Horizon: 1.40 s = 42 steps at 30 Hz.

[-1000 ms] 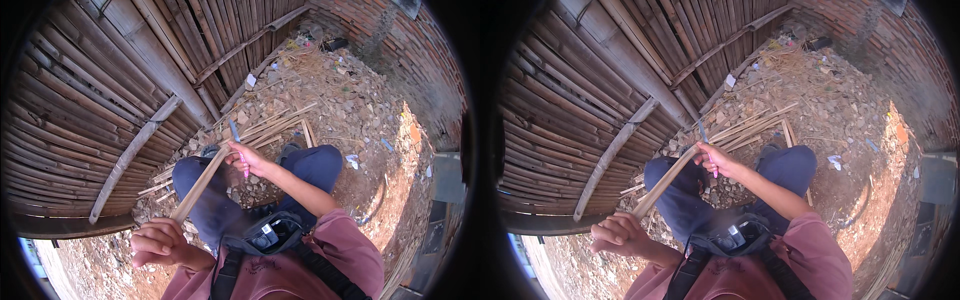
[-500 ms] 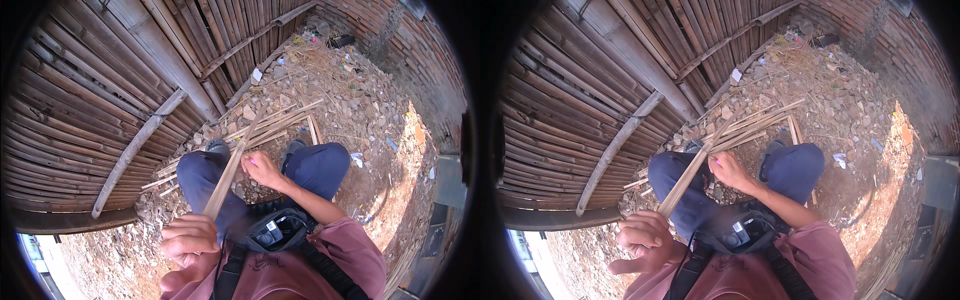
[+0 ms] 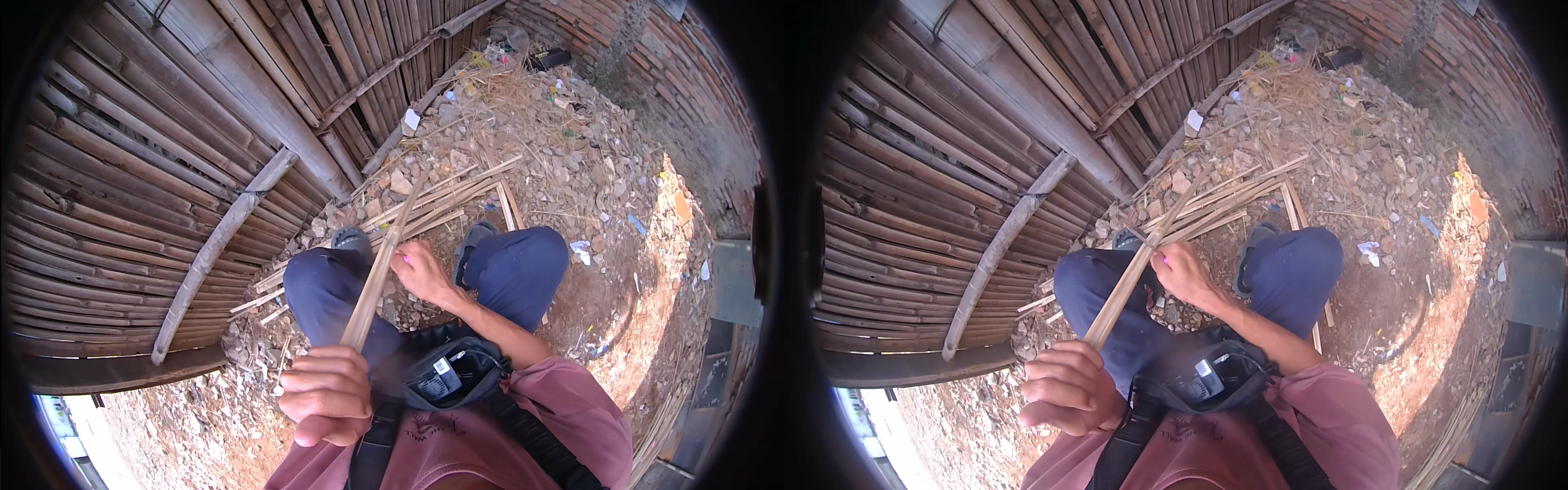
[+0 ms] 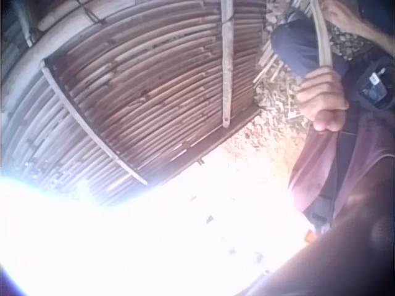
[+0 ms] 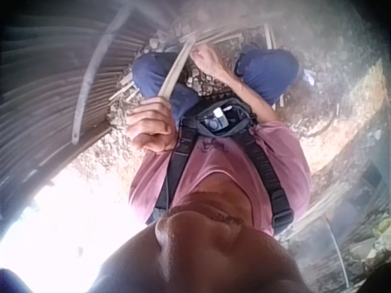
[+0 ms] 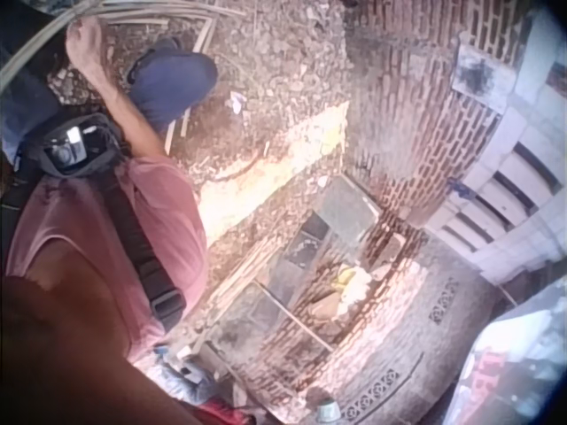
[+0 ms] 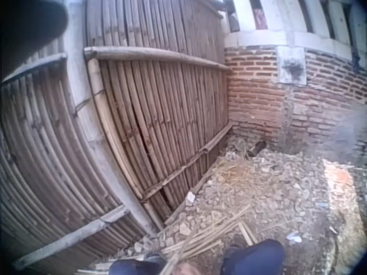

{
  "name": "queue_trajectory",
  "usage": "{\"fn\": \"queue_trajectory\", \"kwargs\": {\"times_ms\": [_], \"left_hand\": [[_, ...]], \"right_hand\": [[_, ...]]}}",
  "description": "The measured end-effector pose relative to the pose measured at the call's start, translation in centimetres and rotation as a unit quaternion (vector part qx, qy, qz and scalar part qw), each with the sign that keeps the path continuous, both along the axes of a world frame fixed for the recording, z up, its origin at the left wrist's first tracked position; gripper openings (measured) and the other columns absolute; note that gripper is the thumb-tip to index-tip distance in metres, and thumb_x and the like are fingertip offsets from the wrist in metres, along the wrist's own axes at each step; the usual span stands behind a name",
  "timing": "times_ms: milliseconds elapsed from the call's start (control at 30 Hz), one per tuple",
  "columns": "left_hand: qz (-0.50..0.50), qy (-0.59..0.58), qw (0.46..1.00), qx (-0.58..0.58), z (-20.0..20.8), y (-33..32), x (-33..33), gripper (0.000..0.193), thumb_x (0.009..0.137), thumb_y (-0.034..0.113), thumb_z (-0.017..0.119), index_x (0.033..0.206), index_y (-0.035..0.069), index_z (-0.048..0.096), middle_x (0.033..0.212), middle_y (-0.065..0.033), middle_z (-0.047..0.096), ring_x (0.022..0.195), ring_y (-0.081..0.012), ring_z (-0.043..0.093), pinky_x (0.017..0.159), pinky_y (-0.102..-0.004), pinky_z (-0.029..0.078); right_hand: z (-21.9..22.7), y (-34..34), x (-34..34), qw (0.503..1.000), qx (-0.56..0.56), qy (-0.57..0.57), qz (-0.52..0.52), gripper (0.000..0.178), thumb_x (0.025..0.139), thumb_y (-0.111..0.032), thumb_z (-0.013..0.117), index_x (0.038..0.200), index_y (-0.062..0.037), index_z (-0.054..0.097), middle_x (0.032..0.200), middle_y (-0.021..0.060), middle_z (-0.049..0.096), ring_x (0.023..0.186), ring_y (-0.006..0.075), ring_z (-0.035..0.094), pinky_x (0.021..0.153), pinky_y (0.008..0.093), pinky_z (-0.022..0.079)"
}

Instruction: The person whittles a thin bamboo strip using a small blade, shaving off small sections of wood to shape the piece.

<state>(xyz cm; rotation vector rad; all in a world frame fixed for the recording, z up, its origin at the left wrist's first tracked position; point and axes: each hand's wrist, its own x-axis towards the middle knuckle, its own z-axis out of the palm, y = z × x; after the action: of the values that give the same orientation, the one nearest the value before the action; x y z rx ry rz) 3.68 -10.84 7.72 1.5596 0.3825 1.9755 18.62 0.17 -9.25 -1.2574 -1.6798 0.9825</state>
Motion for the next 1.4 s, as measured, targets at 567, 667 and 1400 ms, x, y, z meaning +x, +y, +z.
{"fn": "queue_trajectory", "kwargs": {"times_ms": [567, 667, 1400], "left_hand": [[0.008, 0.0, 0.999, -0.034, -1.2, -0.1, -0.9, 0.071, 0.115, 0.047, 0.043, 0.057, 0.006, 0.052, 0.045, -0.0014, 0.049, 0.037, -0.0161, 0.05, 0.045, -0.031, 0.046], [0.022, 0.062, 0.992, -0.104, -0.3, -0.8, -0.1, 0.069, 0.114, 0.049, 0.038, 0.059, 0.009, 0.045, 0.048, 0.0025, 0.039, 0.042, -0.011, 0.047, 0.059, -0.0269, 0.048], [0.005, 0.099, 0.989, -0.113, 1.0, 1.1, 0.3, 0.062, 0.107, 0.034, 0.053, 0.054, 0.004, 0.047, 0.047, -0.0037, 0.045, 0.039, -0.018, 0.047, 0.049, -0.0315, 0.047]], "right_hand": [[1.1, 0.3, -0.1, 0.998, 0.002, -0.056, -0.014, 0.032, 0.094, -0.016, 0.058, 0.076, 0.0092, 0.066, 0.071, 0.0325, 0.061, 0.07, 0.0504, 0.066, 0.068, 0.055, 0.049], [-2.4, 2.1, 1.9, 0.993, -0.011, -0.114, -0.041, 0.03, 0.094, -0.015, 0.06, 0.08, 0.0101, 0.068, 0.075, 0.035, 0.063, 0.077, 0.0494, 0.071, 0.069, 0.055, 0.053], [-3.3, 3.9, 1.9, 0.984, -0.126, -0.123, 0.026, 0.031, 0.093, -0.02, 0.056, 0.097, 0.0055, 0.072, 0.093, 0.0329, 0.069, 0.091, 0.0496, 0.07, 0.084, 0.0549, 0.053]]}}
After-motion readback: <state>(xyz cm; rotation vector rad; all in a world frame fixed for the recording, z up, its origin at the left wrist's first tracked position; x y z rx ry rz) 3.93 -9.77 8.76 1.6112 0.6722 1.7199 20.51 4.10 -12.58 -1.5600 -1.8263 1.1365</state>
